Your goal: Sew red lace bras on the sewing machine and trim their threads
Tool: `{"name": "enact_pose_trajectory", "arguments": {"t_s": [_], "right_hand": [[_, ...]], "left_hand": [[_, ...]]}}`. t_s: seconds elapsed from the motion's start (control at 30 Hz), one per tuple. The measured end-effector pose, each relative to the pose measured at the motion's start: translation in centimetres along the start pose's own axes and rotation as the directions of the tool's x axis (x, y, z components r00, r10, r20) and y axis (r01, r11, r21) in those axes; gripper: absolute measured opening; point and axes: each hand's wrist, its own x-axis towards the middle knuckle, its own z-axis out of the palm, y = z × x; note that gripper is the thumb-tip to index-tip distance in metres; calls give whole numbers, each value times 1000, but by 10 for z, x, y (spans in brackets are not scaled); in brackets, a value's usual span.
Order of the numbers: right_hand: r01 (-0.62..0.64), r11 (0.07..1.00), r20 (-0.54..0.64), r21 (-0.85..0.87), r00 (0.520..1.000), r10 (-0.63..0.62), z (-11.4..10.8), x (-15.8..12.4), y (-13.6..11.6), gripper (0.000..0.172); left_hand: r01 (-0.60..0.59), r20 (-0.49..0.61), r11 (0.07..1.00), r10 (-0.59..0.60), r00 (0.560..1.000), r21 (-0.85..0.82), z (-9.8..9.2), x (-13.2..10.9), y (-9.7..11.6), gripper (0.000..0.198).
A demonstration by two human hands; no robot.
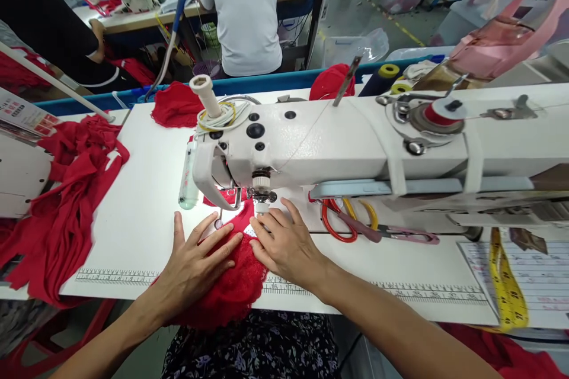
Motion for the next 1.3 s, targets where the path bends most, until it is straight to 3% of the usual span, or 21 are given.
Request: {"name": "enact_pose_trajectory", "arguments": {"t_s": [0.07,0.17,0.27,0.33,0.4,0.47,0.57,0.63,0.7,0.77,0.87,0.97,1.07,1.17,1.3], "right_hand": [[5,1000,-3,-2,1000,-5,-1,1,0,29],[2,1000,-18,5,1000,-1,-2,2,-1,26],[-10,1000,-20,20,1000,10,-3,3,-2,24],[-11,1000,-17,27,1000,12,-3,3,-2,25],[-9,999,-17,31,1000,10,-3,2,-2,25],[-8,999,-20,31,1000,9,-3,1,-1,25],[-6,1000,-23,24,1000,6,-2,1,-1,23],[-6,1000,-21,19,1000,6,-2,1,-1,22],[-7,1000,-17,15,1000,8,-3,1,-1,22],[-1,1000,-22,15,1000,1,-3,1,-1,23],[29,999,-49,19,998,-28,-2,2,-1,24],[34,999,-43,17,998,-34,-1,2,0,23],[-3,1000,-7,12,1000,3,-3,1,0,21],[-24,1000,9,1,1000,24,-4,0,-1,23],[-18,1000,6,-13,1000,19,-4,0,-1,22]], "left_hand": [[20,-11,1000,-20,1000,-19,-8,7,2,26],[97,-128,995,-100,987,-35,-16,27,-6,21],[150,-303,988,-155,940,-39,-14,54,-27,18],[142,-347,987,-158,924,-71,-9,70,-43,24],[84,-253,988,-115,961,-130,-2,82,-56,28],[23,-82,981,-40,996,-195,3,89,-64,31],[2,95,974,20,995,-229,3,91,-72,34],[12,140,980,16,990,-198,-4,91,-76,35],[11,107,990,5,994,-144,-15,89,-77,36],[-32,11,996,33,999,-79,-24,86,-71,30],[-118,-97,991,124,988,63,-25,75,-43,22],[-123,-136,958,163,977,259,-6,59,-3,26],[-47,-222,944,125,967,327,16,42,22,22],[-2,-279,961,82,957,275,28,32,21,23],[-96,-262,974,149,953,204,28,31,7,22]]}}
